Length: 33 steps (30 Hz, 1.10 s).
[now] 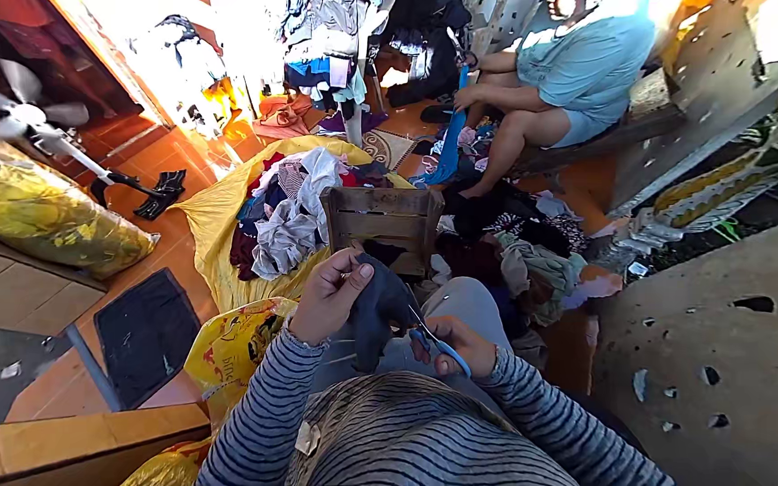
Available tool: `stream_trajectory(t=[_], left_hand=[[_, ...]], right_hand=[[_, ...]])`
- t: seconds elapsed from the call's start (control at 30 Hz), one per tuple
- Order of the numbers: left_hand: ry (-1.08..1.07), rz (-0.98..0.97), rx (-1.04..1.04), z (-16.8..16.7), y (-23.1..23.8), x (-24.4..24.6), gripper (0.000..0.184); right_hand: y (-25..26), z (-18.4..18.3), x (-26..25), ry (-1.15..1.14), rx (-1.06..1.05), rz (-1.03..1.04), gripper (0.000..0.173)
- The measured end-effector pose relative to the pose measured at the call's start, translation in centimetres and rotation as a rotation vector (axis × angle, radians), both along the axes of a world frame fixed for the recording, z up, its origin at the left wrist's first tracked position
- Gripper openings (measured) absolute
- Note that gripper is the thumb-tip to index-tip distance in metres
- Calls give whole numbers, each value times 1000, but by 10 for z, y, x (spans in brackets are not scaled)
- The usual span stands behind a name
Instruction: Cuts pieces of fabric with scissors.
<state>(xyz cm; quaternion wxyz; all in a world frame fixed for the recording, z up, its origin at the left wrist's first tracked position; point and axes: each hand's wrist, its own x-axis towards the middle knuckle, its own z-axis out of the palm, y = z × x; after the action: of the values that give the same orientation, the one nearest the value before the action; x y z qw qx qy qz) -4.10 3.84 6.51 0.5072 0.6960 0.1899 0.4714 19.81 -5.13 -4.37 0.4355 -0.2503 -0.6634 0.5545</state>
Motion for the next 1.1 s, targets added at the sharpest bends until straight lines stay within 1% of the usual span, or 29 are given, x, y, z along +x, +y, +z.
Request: stream_trajectory(t=[0.17, 0.3, 0.43, 0.57, 0.7, 0.87, 1.0, 1.1], left_hand=[[34, 12, 0, 2, -1, -2, 14], [59, 16, -10, 2, 0, -5, 13], [100, -8, -7, 2, -2, -3, 13], [98, -8, -3, 2, 0, -3, 12], [125, 6, -76, 4, 5, -8, 12], [187, -17, -62, 7, 2, -7, 13], [155, -83, -155, 6, 4, -7, 12], [184, -224, -223, -1, 9, -13, 19]], right_hand=[[-2, -6, -2, 85, -34, -11, 42], [-4, -7, 0, 70, -28, -18, 41], [-1, 2, 0, 65, 6, 5, 44], [3, 3, 0, 44, 34, -36, 44], [1, -2, 1, 33, 3, -40, 42], [-5, -1, -1, 29, -23, -29, 41], [-2, -6, 0, 48, 7, -68, 35], [-4, -7, 3, 73, 4, -49, 30]])
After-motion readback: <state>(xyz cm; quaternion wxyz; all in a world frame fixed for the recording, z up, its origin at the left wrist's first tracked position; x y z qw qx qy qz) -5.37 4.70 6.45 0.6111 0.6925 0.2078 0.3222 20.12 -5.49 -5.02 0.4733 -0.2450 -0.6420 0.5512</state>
